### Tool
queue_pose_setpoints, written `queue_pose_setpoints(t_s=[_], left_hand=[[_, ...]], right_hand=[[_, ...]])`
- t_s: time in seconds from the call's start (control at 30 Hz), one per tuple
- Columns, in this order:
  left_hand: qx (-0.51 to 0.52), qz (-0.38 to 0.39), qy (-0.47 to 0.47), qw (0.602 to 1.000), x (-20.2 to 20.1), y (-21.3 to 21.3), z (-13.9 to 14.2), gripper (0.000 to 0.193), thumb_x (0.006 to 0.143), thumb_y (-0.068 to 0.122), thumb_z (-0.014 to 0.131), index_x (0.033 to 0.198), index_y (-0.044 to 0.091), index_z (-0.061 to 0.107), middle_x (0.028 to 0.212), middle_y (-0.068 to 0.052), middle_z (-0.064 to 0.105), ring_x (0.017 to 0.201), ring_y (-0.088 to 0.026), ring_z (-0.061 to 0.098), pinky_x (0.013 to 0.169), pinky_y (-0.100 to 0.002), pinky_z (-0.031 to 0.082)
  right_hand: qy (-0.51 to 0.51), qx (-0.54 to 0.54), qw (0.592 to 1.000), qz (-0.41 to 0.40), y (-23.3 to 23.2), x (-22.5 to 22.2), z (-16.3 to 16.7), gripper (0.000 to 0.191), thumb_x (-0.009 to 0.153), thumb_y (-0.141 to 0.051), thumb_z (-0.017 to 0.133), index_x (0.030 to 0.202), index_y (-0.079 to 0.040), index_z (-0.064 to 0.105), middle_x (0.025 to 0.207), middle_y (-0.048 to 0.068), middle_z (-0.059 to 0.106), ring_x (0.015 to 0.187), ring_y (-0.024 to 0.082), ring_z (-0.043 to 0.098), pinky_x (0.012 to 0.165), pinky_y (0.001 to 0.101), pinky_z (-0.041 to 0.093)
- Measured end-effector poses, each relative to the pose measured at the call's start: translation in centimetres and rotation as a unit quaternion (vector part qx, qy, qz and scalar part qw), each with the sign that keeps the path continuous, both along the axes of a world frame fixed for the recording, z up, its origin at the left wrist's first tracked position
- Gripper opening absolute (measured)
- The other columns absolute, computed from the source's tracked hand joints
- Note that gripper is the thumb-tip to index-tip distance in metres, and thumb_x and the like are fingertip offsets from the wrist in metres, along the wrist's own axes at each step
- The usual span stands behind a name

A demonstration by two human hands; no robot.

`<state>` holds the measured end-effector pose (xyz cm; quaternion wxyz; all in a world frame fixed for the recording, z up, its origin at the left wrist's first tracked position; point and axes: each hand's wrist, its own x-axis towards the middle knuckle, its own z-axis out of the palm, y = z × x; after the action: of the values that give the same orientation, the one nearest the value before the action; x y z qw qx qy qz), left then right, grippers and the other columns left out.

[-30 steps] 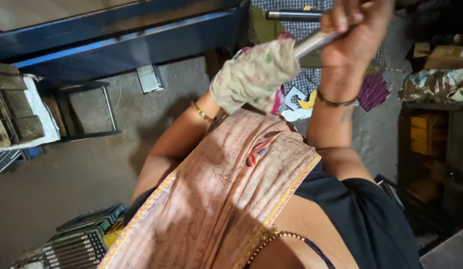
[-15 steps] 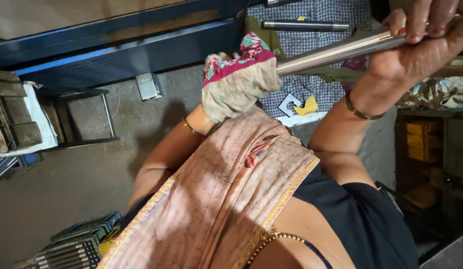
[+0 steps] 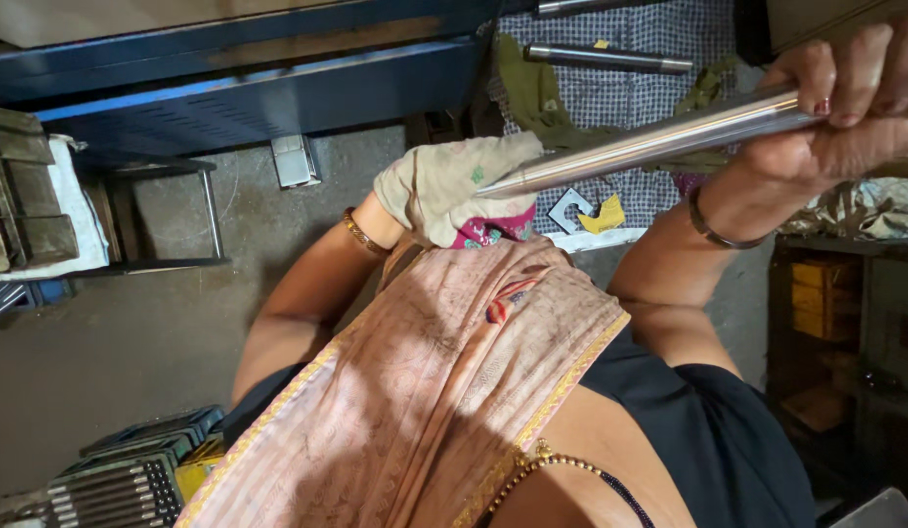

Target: The person opens a machine door, removes a metal rod, wipes it with a cloth, and places it in a tray. The person repeats this process with another rod, wiping and storing each one.

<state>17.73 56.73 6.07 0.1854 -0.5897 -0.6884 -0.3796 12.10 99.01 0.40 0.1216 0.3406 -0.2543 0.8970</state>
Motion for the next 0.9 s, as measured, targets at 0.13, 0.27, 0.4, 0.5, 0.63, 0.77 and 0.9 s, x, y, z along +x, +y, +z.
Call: queue_pose_setpoints(t_s=[0.13,0.27,0.4,0.5,0.63,0.77,0.9], left_hand=[[-0.037,0.069,-0.153,0.985,0.1,-0.1,-1.7,0.033,0.105,0.032,0.050,0.125,0.006,0.048,0.109,-0.021,0.058,0.092,-0.031,0.063,0.079,-0.037,0.056],[0.028,0.176,-0.192,0.965,-0.1,0.5,-3.5,0.032,0.105,0.031,0.051,0.126,0.006,0.048,0.108,-0.019,0.058,0.092,-0.029,0.064,0.078,-0.036,0.056],[0.062,0.264,-0.206,0.940,0.4,2.3,-4.9,0.032,0.105,0.030,0.052,0.126,0.006,0.047,0.107,-0.018,0.058,0.091,-0.028,0.064,0.077,-0.035,0.056],[0.056,0.290,-0.201,0.934,0.7,3.4,-5.5,0.032,0.105,0.029,0.053,0.127,0.006,0.047,0.106,-0.016,0.059,0.090,-0.026,0.064,0.077,-0.035,0.057],[0.061,0.264,-0.219,0.937,0.7,3.8,-5.7,0.033,0.106,0.029,0.054,0.128,0.006,0.047,0.105,-0.015,0.059,0.090,-0.025,0.064,0.076,-0.034,0.057],[0.151,0.241,-0.290,0.914,0.1,3.1,-6.0,0.033,0.106,0.028,0.055,0.129,0.006,0.046,0.104,-0.013,0.060,0.089,-0.023,0.064,0.076,-0.033,0.058],[0.319,0.213,-0.455,0.803,-0.1,0.6,-7.0,0.033,0.106,0.027,0.056,0.130,0.006,0.046,0.103,-0.012,0.060,0.088,-0.021,0.065,0.075,-0.032,0.058]], right_hand=[[0.039,-0.004,0.999,0.021,0.2,0.0,-0.2,0.035,0.102,-0.044,0.051,0.075,-0.026,0.038,0.066,-0.012,0.036,0.049,0.002,0.031,0.052,0.0222,0.035],[0.065,0.028,0.997,0.019,1.7,-0.1,-0.3,0.033,0.097,-0.043,0.056,0.069,-0.032,0.042,0.062,-0.013,0.035,0.050,0.002,0.027,0.052,0.0205,0.035],[-0.032,-0.147,0.989,0.016,1.9,-0.4,-0.8,0.038,0.101,-0.046,0.052,0.069,-0.028,0.041,0.061,-0.011,0.030,0.047,0.003,0.025,0.053,0.0228,0.031],[-0.027,-0.151,0.987,0.047,-1.1,-1.7,-1.3,0.040,0.100,-0.055,0.052,0.073,-0.025,0.045,0.061,-0.010,0.032,0.051,0.004,0.027,0.050,0.0228,0.032],[-0.040,-0.147,0.986,0.069,-7.7,-1.9,-1.8,0.050,0.093,-0.070,0.050,0.079,-0.022,0.050,0.063,-0.009,0.034,0.054,0.006,0.035,0.057,0.0266,0.044],[-0.105,-0.127,0.981,0.102,-12.1,0.1,-2.0,0.064,0.091,-0.079,0.047,0.079,-0.017,0.061,0.068,-0.006,0.057,0.063,0.008,0.055,0.090,0.0419,0.056],[-0.114,-0.057,0.957,0.259,-14.5,2.0,-2.9,0.082,0.093,-0.082,0.041,0.104,-0.007,0.072,0.104,0.014,0.077,0.106,0.028,0.071,0.118,0.0606,0.043]])
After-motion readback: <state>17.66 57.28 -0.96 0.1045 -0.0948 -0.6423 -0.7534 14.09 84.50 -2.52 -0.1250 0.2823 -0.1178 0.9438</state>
